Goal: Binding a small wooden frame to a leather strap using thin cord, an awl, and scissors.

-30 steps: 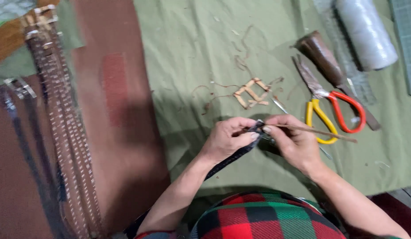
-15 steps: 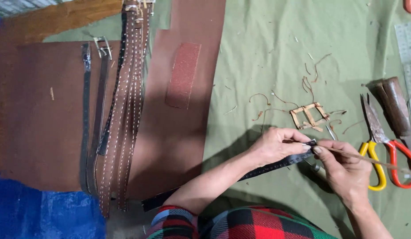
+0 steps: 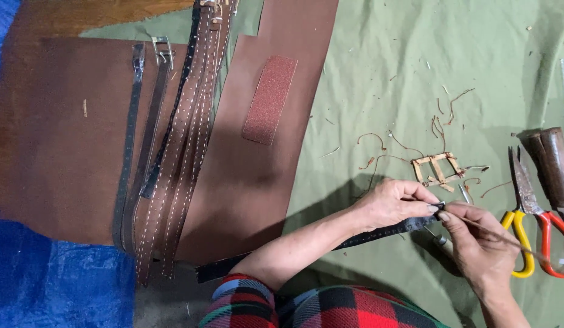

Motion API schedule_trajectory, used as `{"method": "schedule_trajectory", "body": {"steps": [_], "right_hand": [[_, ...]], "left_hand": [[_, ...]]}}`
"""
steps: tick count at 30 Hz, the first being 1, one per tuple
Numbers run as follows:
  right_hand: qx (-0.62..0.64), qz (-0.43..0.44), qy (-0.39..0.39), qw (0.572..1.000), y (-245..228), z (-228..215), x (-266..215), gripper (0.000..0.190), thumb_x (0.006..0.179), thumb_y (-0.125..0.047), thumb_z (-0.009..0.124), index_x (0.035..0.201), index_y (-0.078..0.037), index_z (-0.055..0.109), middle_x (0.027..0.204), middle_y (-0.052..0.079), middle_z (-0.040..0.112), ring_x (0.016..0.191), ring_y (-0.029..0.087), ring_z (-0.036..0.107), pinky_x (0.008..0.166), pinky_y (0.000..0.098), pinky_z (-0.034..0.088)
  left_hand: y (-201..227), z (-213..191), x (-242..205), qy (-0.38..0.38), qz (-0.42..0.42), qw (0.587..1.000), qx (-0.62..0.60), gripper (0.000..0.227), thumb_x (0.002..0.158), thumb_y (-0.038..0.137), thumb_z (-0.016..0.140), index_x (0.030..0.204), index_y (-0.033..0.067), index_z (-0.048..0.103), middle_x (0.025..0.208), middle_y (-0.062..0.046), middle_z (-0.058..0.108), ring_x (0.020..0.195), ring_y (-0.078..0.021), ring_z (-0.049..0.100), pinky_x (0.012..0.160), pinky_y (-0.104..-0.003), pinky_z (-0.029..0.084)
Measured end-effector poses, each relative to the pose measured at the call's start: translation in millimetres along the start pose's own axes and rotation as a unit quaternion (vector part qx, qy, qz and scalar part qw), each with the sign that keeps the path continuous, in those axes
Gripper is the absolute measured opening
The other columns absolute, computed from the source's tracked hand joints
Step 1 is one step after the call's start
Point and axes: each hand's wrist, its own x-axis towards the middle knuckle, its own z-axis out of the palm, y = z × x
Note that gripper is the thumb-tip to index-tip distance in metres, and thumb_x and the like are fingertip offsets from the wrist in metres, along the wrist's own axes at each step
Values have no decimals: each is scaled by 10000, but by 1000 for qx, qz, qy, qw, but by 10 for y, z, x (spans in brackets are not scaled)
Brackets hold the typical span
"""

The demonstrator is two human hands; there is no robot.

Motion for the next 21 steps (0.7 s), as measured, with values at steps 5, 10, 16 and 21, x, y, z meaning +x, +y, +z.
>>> {"method": "schedule_trajectory", "body": {"steps": [5, 10, 16, 21], "right_hand": [[28, -21, 15, 999, 64, 25, 26, 144, 1038, 17, 708, 1173, 43, 667, 1120, 159, 709, 984, 179, 666, 940, 277, 573], [-40, -65, 32, 997, 150, 11, -10, 157, 1066, -20, 729, 1203, 38, 679, 1120, 149, 712, 954, 168, 640, 879, 273, 537], [-65, -9, 14, 998, 133, -34, 77, 144, 1031, -61, 738, 1166, -16, 717, 1092, 92, 726, 989, 131, 655, 931, 253, 536], [81, -86, 3, 993, 118, -84, 181, 208, 874, 75, 790, 1073, 16, 777, 945, 144, 751, 868, 128, 673, 835, 351, 595]], "left_hand": [[25, 45, -18, 10, 42, 999, 18, 171, 907, 192, 750, 1035, 79, 753, 966, -48, 767, 880, -70, 676, 810, -208, 547], [256, 83, -140, 53, 32, 986, 152, 228, 872, 294, 725, 948, 80, 751, 852, -19, 762, 764, -59, 654, 651, -236, 527], [72, 45, -89, 35, 0, 976, 213, 277, 888, 388, 646, 980, 138, 719, 766, 23, 686, 723, -70, 583, 655, -287, 474], [-219, -45, -50, -24, 118, 993, 10, 356, 892, 37, 755, 1239, 1, 680, 1098, -192, 751, 1027, -178, 701, 893, -379, 595]]}}
